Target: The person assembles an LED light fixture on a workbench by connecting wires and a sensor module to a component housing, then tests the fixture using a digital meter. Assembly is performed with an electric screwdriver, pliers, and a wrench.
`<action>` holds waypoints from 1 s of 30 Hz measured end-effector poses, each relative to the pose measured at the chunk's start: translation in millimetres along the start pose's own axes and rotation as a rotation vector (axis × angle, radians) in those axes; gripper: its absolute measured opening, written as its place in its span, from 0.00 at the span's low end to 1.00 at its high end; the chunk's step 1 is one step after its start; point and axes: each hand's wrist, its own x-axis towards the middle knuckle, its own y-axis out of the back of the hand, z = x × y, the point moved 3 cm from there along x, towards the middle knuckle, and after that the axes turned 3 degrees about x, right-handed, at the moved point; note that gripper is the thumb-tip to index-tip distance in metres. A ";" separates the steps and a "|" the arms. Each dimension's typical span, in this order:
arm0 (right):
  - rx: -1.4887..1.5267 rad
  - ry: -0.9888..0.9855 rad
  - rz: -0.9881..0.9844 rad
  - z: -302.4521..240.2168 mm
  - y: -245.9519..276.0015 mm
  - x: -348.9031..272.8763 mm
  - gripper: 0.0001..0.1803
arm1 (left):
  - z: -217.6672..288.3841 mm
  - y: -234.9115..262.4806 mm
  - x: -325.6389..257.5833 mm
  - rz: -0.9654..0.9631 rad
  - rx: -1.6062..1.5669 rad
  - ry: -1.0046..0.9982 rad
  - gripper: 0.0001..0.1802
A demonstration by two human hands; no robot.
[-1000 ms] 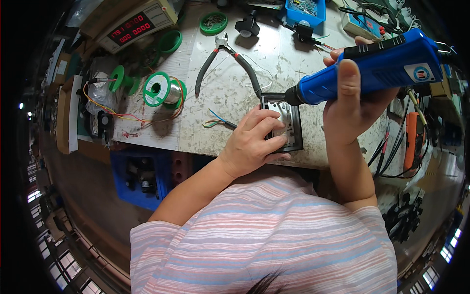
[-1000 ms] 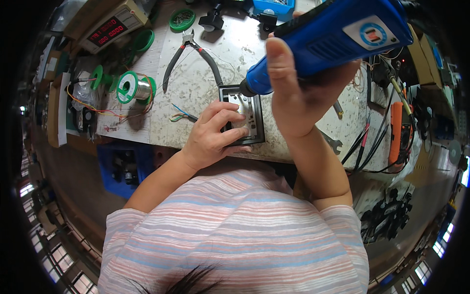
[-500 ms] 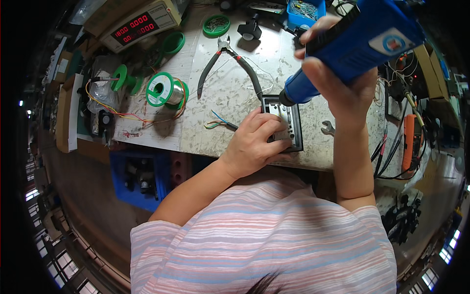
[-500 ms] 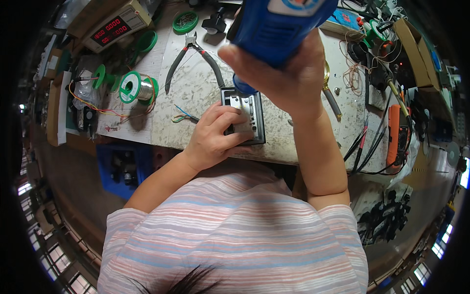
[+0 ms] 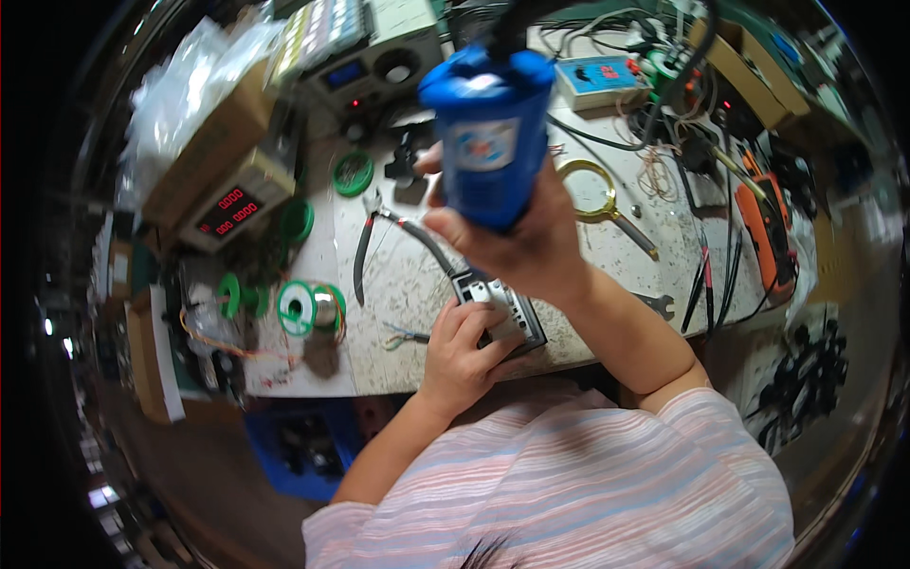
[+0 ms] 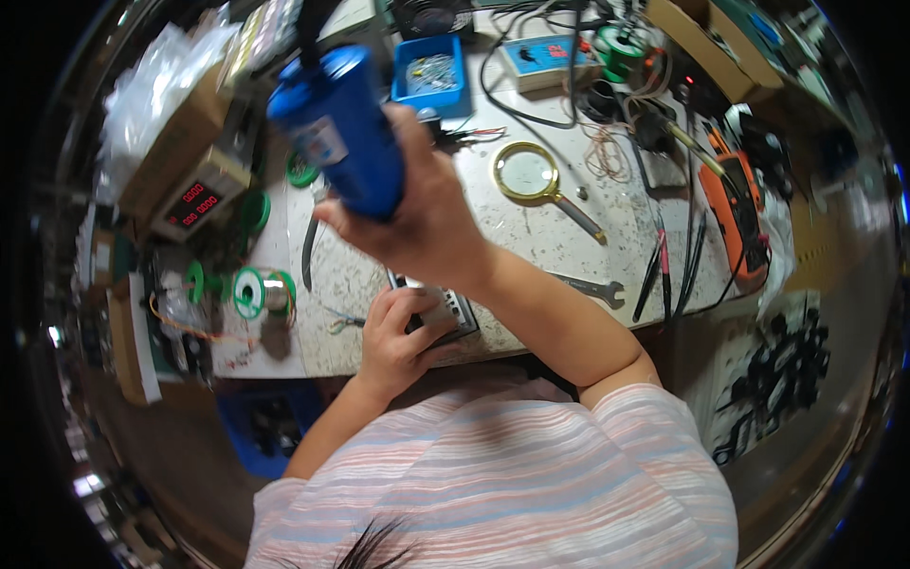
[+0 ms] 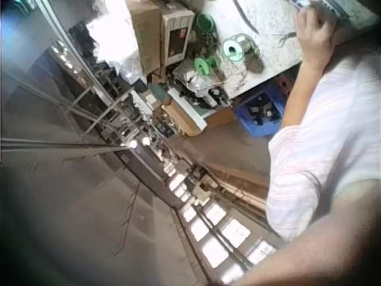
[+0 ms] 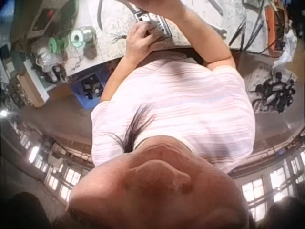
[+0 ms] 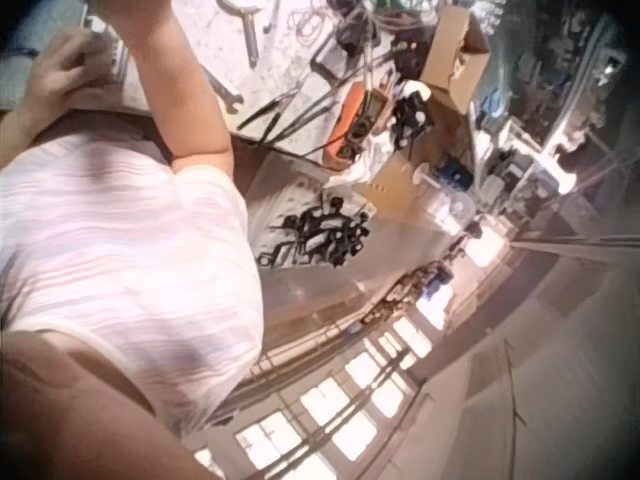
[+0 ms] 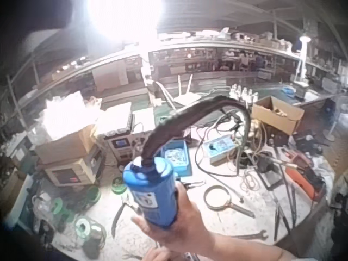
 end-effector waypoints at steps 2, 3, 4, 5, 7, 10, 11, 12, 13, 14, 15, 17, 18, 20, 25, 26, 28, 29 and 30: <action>-0.079 0.063 -0.041 -12.8 -2.6 -2.6 0.38 | -0.3 1.0 0.0 0.000 0.016 0.019 0.18; -0.125 0.111 -0.026 -22.8 -4.4 -1.7 0.38 | 0.4 0.2 -0.4 -0.021 0.014 -0.012 0.18; -0.143 0.175 -0.050 -29.1 -3.3 1.5 0.37 | 0.3 -1.4 -2.4 -0.016 0.007 0.018 0.18; -0.160 0.159 -0.083 -32.7 -2.4 0.8 0.37 | -0.8 -2.5 -2.9 -0.009 0.002 0.051 0.18; -0.213 0.200 -0.141 -29.0 -2.0 -1.9 0.46 | -0.6 -3.7 -2.5 -0.023 0.005 0.034 0.18; -0.234 0.171 -0.147 -27.4 1.0 -3.8 0.47 | -1.6 -4.2 -5.7 -0.014 -0.002 0.049 0.18; -0.223 0.160 -0.156 -23.6 0.3 -4.0 0.47 | -2.3 -4.4 -7.3 -0.020 0.013 0.043 0.18; -0.160 0.224 -0.111 -20.1 1.4 -3.3 0.44 | -3.5 -5.6 -8.3 -0.025 0.028 0.040 0.19; -0.094 0.281 -0.067 -15.8 3.5 -3.2 0.42 | -2.9 -6.2 -6.9 -0.025 0.028 0.067 0.19; 0.005 0.149 -0.162 -1.7 3.5 -5.4 0.44 | 0.1 -4.2 -4.0 -0.021 0.019 0.050 0.20; 0.031 0.160 -0.152 11.5 7.2 -6.3 0.44 | 2.2 -3.1 -0.5 -0.017 0.009 0.035 0.22; 0.162 0.068 -0.205 1.0 8.1 1.9 0.41 | 3.7 1.3 -1.2 0.003 -0.002 0.032 0.22; 0.285 -0.168 -0.241 -13.4 10.8 3.7 0.38 | 1.6 1.2 -3.6 0.003 -0.013 0.042 0.21; 0.289 -0.096 -0.213 -9.2 14.9 2.3 0.19 | -0.9 -1.4 -2.5 0.004 -0.026 0.056 0.21; 0.131 0.030 -0.309 0.8 23.6 5.4 0.23 | -0.9 -3.4 -3.7 -0.004 -0.027 0.043 0.21; 0.294 -0.056 -0.202 -1.8 19.0 4.4 0.32 | -1.3 -4.6 -5.0 -0.004 -0.028 0.048 0.21; 0.291 0.016 -0.197 4.5 20.3 3.3 0.25 | -2.5 -7.2 -6.9 -0.014 -0.019 0.067 0.19; 0.286 0.093 -0.190 4.0 21.0 3.7 0.19 | -2.1 -7.5 -6.9 -0.014 -0.019 0.067 0.19; 0.286 0.094 -0.191 -0.3 23.0 3.0 0.19 | -1.7 -7.8 -6.7 -0.017 -0.023 0.073 0.18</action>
